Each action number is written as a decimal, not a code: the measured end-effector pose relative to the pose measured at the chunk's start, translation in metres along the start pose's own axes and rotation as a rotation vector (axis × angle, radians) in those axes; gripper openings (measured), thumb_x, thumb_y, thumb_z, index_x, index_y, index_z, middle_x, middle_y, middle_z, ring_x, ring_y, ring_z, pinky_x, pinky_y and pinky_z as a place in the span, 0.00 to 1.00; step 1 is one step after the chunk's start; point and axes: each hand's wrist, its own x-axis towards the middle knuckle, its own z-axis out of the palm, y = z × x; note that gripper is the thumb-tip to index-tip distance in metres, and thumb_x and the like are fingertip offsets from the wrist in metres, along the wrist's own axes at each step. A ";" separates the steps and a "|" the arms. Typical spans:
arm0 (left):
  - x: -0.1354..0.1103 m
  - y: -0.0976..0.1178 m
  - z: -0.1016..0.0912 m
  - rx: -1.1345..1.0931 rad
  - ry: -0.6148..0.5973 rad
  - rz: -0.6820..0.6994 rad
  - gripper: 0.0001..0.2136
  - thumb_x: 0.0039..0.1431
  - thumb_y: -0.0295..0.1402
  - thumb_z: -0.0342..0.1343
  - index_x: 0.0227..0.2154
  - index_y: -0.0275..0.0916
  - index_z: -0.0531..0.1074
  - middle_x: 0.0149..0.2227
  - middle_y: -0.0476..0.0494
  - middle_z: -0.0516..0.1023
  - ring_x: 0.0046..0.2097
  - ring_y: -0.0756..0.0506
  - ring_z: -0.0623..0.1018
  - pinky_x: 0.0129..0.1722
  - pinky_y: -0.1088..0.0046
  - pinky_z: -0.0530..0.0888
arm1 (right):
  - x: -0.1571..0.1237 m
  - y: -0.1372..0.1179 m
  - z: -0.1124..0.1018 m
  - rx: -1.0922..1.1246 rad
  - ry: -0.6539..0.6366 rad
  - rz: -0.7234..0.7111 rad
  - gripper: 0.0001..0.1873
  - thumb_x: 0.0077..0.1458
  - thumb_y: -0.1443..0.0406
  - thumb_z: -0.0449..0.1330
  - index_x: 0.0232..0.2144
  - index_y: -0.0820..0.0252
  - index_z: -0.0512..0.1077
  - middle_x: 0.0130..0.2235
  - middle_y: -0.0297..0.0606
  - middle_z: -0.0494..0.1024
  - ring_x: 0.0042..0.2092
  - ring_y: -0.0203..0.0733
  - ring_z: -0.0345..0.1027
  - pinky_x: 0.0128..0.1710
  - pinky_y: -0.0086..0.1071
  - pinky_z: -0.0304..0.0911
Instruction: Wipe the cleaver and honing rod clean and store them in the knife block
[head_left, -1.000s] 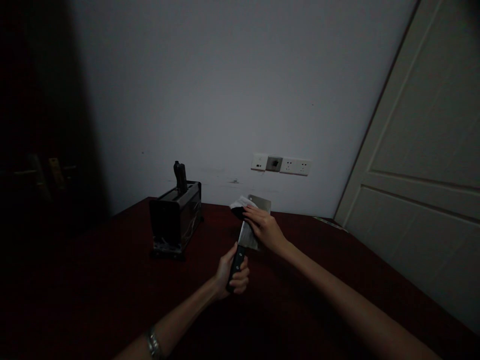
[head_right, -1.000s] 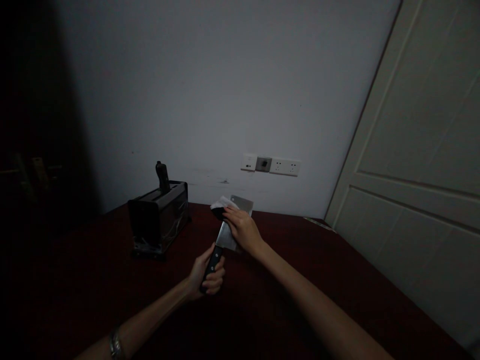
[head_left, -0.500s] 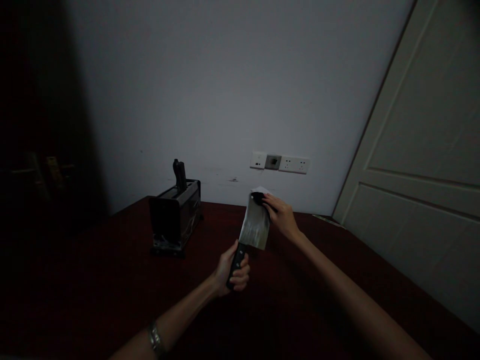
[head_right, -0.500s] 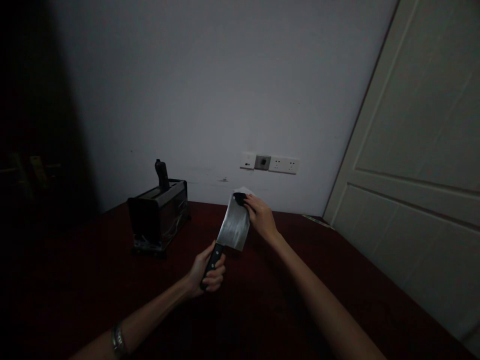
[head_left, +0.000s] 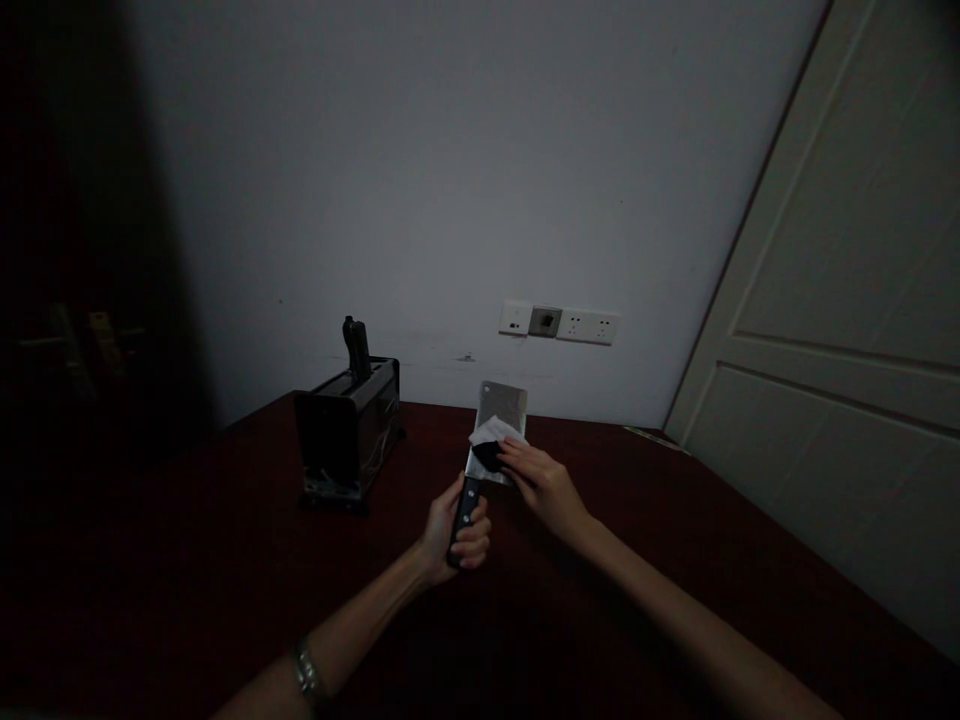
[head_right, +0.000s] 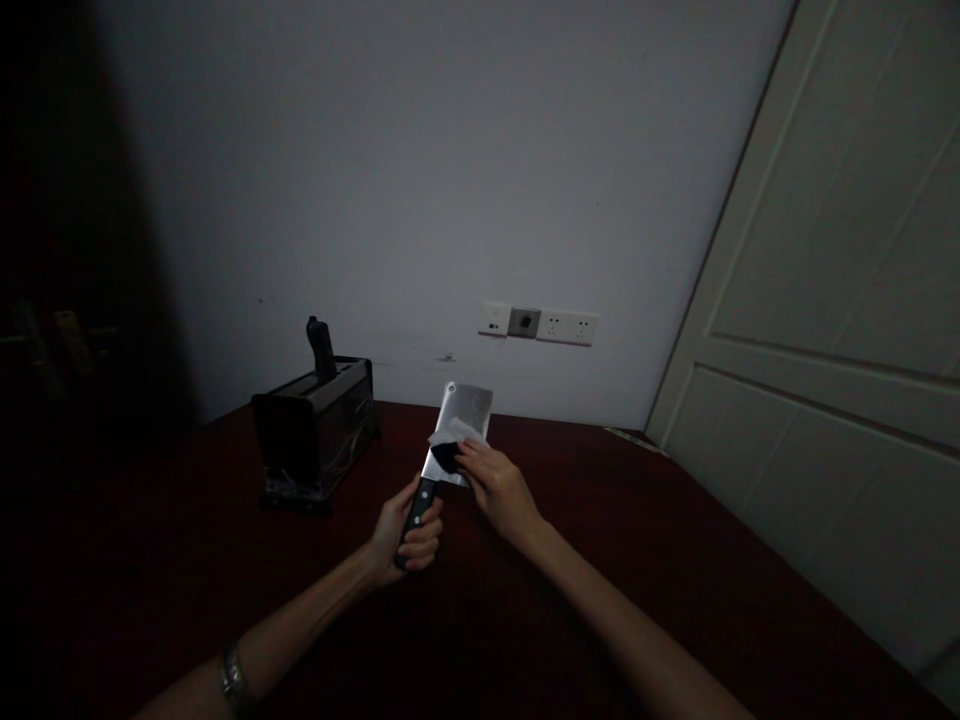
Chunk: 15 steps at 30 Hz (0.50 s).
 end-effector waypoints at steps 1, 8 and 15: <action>0.000 0.000 0.000 0.001 -0.002 -0.003 0.27 0.58 0.54 0.34 0.18 0.36 0.60 0.10 0.55 0.52 0.10 0.57 0.47 0.09 0.81 0.53 | -0.005 -0.006 0.001 0.008 -0.015 -0.013 0.18 0.54 0.72 0.53 0.46 0.54 0.70 0.49 0.41 0.73 0.53 0.42 0.65 0.51 0.42 0.64; -0.001 -0.001 0.003 0.031 -0.003 -0.005 0.27 0.58 0.54 0.34 0.18 0.36 0.60 0.10 0.55 0.53 0.10 0.56 0.48 0.09 0.81 0.54 | -0.004 -0.008 -0.006 0.021 -0.028 -0.058 0.18 0.55 0.72 0.53 0.47 0.54 0.69 0.50 0.41 0.72 0.53 0.42 0.64 0.50 0.43 0.64; -0.001 -0.004 0.008 0.036 -0.019 -0.045 0.26 0.58 0.53 0.35 0.18 0.36 0.60 0.10 0.55 0.52 0.10 0.57 0.48 0.09 0.82 0.54 | 0.041 0.029 -0.018 -0.056 0.125 0.065 0.13 0.54 0.69 0.56 0.42 0.54 0.73 0.47 0.41 0.74 0.51 0.45 0.66 0.52 0.45 0.62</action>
